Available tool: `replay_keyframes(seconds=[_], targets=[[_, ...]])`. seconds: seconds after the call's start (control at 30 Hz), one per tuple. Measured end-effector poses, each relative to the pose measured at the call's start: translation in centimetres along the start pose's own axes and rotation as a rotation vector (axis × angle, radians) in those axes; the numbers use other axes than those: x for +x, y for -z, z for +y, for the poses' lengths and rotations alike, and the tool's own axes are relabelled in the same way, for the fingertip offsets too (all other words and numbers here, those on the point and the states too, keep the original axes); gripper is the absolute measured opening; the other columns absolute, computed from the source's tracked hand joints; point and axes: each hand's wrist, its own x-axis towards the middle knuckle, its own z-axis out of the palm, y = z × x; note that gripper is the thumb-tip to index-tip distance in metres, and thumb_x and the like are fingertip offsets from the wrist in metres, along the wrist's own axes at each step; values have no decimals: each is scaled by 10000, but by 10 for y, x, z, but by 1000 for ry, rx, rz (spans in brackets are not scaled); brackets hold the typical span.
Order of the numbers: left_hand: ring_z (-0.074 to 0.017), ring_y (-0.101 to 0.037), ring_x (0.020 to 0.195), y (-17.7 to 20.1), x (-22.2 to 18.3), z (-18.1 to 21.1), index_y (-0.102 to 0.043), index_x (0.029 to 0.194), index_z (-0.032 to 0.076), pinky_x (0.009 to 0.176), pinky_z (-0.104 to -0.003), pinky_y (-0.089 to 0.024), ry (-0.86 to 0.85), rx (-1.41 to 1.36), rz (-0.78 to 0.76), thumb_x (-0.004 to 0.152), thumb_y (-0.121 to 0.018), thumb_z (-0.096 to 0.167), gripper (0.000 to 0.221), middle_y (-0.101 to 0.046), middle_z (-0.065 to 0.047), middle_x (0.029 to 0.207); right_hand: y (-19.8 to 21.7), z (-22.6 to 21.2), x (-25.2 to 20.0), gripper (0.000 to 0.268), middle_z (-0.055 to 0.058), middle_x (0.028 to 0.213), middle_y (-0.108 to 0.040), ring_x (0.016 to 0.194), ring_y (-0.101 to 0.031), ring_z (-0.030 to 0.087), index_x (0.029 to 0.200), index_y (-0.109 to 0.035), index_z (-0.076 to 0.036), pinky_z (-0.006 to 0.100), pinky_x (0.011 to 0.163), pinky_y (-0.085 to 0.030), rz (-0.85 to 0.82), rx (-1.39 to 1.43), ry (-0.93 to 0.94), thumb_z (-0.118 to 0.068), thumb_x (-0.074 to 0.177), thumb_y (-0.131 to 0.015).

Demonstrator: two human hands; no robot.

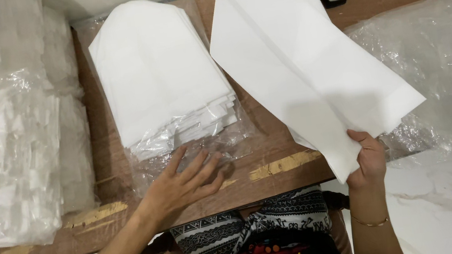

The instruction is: The person folds white tote bags and places them into clear plastic packaging bags on a wooden table. They repeatedly pick up a bag, fold it, insert it into a plastic bag, and stack the packaged item.

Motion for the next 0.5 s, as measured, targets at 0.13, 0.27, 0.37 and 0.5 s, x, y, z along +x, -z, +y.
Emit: replay_keyframes(seconds=[0.13, 0.27, 0.37, 0.5], targets=[[-357, -121, 1513, 31, 18, -3, -69, 1536, 283, 1205, -672, -89, -13, 243, -272, 667, -661, 239, 1053, -67, -174, 1648, -9, 5, -22, 467, 165, 1210, -670, 1060, -649, 354, 1284, -577, 26, 476, 924, -554, 114, -89, 43, -115, 839, -571], [-271, -537, 1232, -5, 22, -22, -588, 1325, 171, 968, -449, -499, 139, 363, 0, 901, -613, 371, 469, -508, -119, 1464, -3, 9, -43, 443, 161, 1124, -686, 989, -666, 343, 1242, -598, 49, 438, 877, -560, 193, -212, -50, -154, 850, -558], [-225, -634, 935, -2, 26, -30, -520, 1317, 73, 776, -318, -568, 118, 322, -117, 868, -641, 209, 484, -618, -152, 1224, 19, 15, -56, 234, 176, 958, -692, 862, -691, 340, 998, -652, 59, 433, 807, -599, 353, -264, 21, -98, 825, -635], [-338, -537, 1253, 14, 26, -40, -171, 1547, 177, 1094, -526, -404, -69, 246, -395, 733, -770, 117, 1013, -559, -206, 1354, 156, 15, -18, 129, 160, 961, -705, 897, -701, 328, 913, -691, 18, 410, 836, -618, 208, -399, 164, -17, 789, -685]])
